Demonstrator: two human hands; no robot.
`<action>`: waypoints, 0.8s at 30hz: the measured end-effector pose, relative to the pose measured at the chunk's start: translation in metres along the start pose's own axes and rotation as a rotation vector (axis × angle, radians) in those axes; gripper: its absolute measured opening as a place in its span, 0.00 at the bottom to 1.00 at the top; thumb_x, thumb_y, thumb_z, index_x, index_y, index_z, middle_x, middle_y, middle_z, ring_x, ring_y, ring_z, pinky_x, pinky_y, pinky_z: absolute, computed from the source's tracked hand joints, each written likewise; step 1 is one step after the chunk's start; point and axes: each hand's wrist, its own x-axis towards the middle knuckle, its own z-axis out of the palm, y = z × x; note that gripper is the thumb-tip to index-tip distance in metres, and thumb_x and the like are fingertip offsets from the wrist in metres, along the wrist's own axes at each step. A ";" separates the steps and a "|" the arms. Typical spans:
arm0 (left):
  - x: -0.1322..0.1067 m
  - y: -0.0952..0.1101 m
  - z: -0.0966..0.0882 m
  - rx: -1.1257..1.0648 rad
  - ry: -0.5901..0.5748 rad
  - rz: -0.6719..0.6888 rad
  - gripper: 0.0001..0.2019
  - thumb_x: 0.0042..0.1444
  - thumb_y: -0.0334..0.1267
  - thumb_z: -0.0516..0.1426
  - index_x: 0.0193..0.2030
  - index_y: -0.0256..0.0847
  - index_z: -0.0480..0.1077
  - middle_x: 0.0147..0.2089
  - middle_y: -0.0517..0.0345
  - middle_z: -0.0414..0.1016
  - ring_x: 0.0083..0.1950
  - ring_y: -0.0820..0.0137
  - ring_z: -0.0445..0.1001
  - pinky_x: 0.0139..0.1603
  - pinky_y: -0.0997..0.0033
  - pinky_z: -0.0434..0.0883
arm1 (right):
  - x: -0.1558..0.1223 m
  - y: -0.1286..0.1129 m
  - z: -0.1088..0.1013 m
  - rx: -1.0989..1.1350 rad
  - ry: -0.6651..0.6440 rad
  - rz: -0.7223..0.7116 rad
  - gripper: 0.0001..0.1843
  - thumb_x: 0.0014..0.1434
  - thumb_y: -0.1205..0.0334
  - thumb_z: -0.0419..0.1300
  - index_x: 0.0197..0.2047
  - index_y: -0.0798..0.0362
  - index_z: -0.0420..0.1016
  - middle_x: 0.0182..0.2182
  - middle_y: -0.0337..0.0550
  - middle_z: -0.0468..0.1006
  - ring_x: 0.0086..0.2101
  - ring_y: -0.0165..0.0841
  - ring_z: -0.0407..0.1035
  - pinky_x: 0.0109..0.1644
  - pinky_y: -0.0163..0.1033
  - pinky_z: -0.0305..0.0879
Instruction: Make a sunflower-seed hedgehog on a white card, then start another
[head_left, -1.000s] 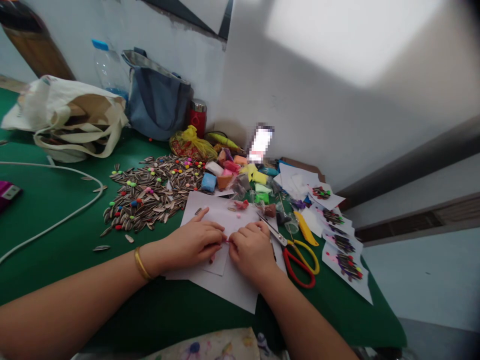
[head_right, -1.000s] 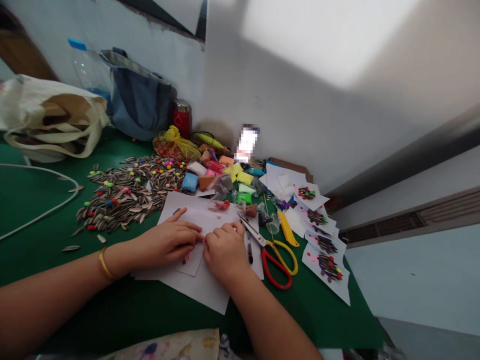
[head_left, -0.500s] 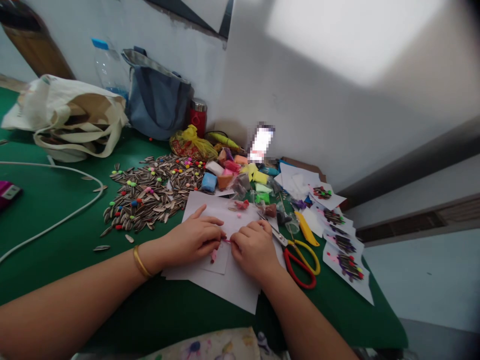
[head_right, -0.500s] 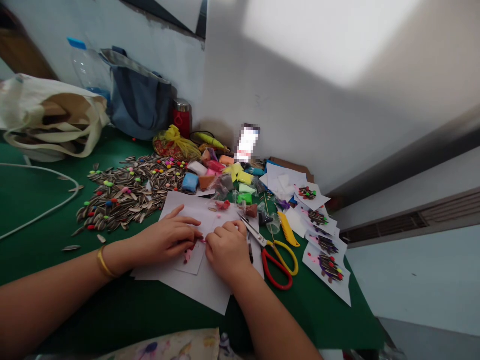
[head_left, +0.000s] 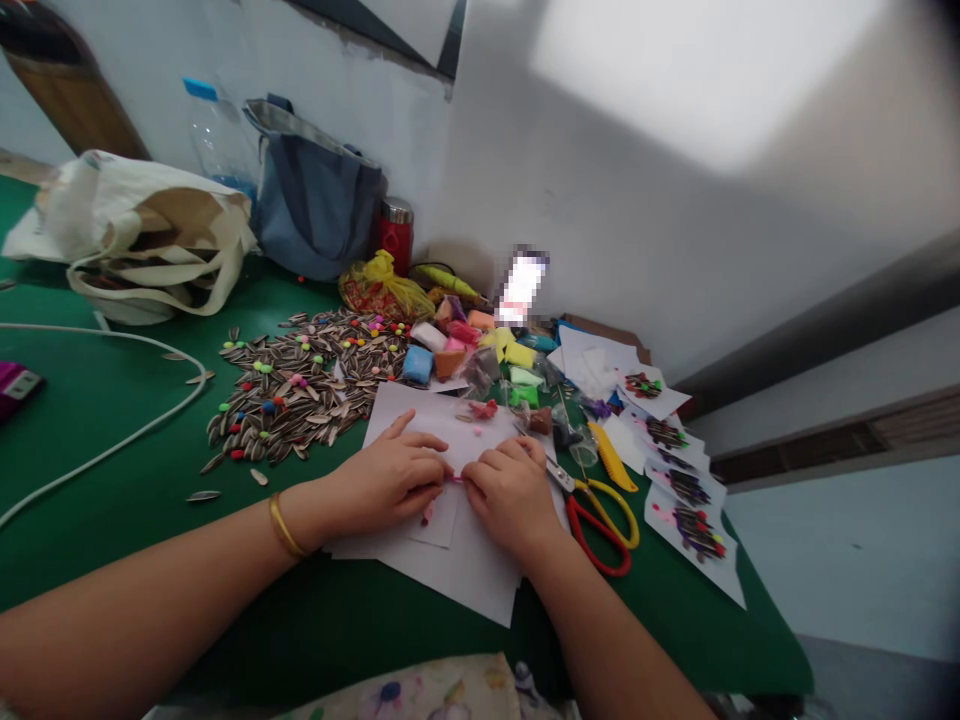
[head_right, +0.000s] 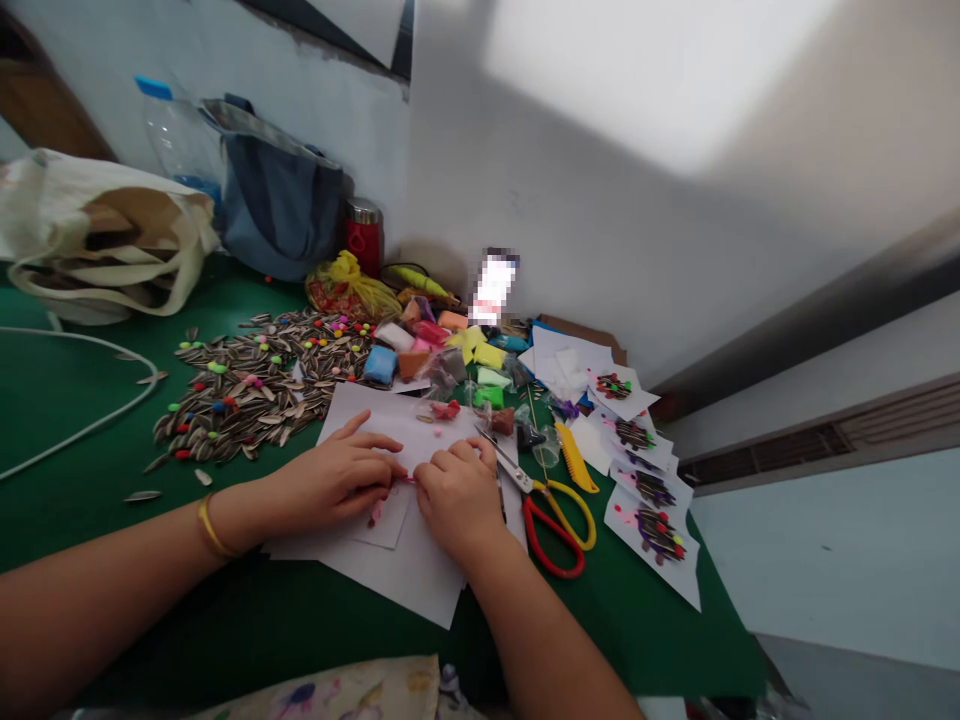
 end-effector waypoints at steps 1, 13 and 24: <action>0.000 0.001 0.000 0.004 -0.004 0.002 0.07 0.64 0.35 0.53 0.41 0.45 0.73 0.44 0.57 0.81 0.62 0.63 0.70 0.73 0.41 0.38 | 0.000 0.000 0.000 0.005 -0.002 0.003 0.07 0.63 0.64 0.60 0.33 0.48 0.78 0.29 0.38 0.79 0.38 0.35 0.65 0.56 0.49 0.46; -0.001 0.005 -0.003 0.046 0.033 0.060 0.05 0.62 0.34 0.55 0.39 0.45 0.73 0.45 0.58 0.82 0.62 0.61 0.70 0.74 0.42 0.36 | -0.001 0.027 -0.011 0.193 -0.014 0.166 0.04 0.58 0.67 0.62 0.32 0.51 0.76 0.29 0.37 0.78 0.36 0.34 0.66 0.49 0.43 0.51; -0.001 0.002 -0.007 -0.026 0.052 -0.029 0.09 0.64 0.35 0.53 0.46 0.46 0.74 0.47 0.56 0.80 0.60 0.63 0.71 0.72 0.42 0.47 | 0.002 0.021 -0.006 0.264 -0.105 0.219 0.06 0.65 0.64 0.56 0.38 0.50 0.75 0.32 0.40 0.78 0.37 0.36 0.67 0.48 0.43 0.53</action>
